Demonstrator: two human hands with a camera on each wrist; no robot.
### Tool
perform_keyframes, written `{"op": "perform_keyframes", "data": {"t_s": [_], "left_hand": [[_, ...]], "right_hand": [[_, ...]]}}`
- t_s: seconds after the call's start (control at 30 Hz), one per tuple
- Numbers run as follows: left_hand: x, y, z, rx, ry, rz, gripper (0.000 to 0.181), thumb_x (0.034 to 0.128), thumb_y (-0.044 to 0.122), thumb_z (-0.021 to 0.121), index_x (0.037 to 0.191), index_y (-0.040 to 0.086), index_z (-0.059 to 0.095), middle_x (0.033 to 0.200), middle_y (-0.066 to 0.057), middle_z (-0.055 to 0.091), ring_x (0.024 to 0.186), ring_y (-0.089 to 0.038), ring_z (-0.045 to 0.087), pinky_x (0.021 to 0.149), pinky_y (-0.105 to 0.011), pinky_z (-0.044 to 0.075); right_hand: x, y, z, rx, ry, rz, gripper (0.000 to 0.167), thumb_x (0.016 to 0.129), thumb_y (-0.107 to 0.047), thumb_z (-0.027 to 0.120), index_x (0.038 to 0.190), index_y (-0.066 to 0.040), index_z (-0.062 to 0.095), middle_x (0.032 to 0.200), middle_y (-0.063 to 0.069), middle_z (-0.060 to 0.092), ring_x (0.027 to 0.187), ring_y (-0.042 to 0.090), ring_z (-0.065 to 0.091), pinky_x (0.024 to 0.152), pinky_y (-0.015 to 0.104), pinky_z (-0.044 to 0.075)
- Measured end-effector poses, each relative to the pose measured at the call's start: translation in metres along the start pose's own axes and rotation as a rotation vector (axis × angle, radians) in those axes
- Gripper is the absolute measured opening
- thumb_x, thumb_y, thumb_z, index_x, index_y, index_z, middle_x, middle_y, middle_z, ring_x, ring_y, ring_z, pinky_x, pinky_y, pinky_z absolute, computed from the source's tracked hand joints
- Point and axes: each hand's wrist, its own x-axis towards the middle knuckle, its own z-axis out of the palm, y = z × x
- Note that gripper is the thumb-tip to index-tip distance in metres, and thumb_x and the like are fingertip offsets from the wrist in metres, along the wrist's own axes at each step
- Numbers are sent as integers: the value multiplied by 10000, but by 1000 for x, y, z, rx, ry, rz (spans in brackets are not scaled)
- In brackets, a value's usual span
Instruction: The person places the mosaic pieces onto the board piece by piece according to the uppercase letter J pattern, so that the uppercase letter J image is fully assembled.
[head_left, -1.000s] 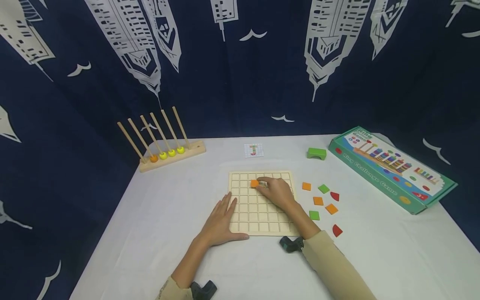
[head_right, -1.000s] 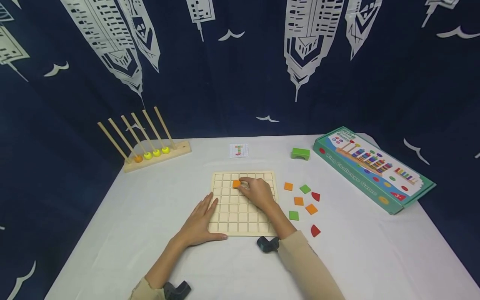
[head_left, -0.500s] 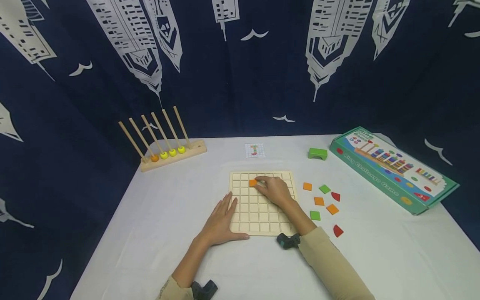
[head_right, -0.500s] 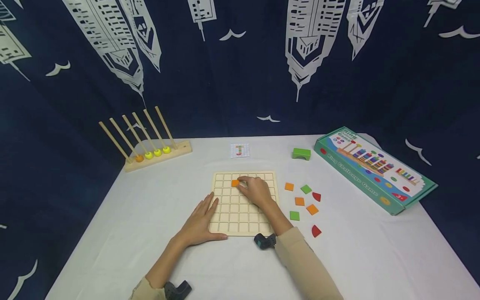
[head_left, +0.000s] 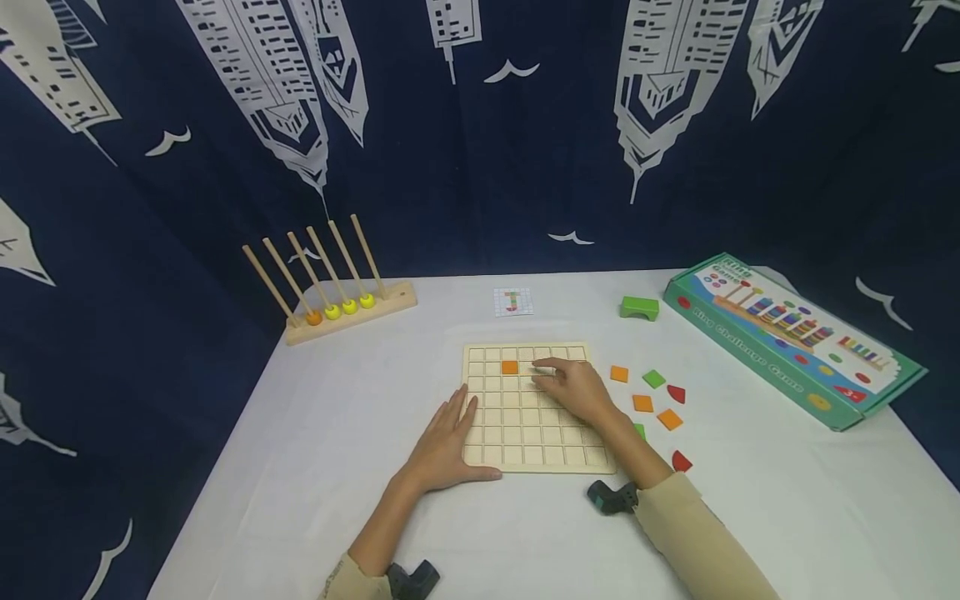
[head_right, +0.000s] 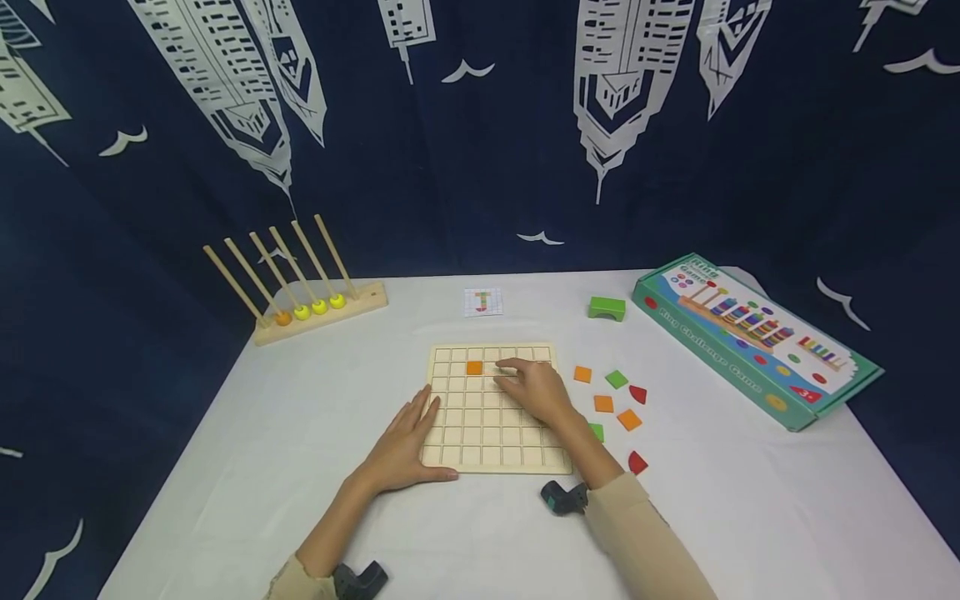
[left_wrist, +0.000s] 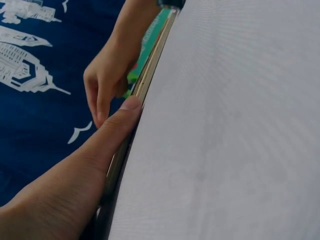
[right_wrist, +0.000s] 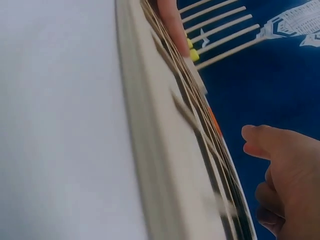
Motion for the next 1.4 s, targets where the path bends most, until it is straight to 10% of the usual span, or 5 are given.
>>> {"op": "perform_keyframes", "data": {"t_s": [0.63,1.4], "left_hand": [[-2,2,1,14,17,-28,1241,594,839,538,1464,25,188,1538,-136,7,1403,-233,33,1119,-358,98],[-1,0,2,16,2,-8,1230,606,843,519,1466,30,184,1542,-114,0,1404,-206,5,1122,-348,68]], "right_hand": [[-60,61,-96,-262,271,97,356,827,-250,703,1128,-69,641,457,-30,310,379,133,265,364,258,226],[-76,89,-97,-309,167,235,387,812,-273,714,1069,10,655,485,0,339,463,158,317,445,269,224]]}}
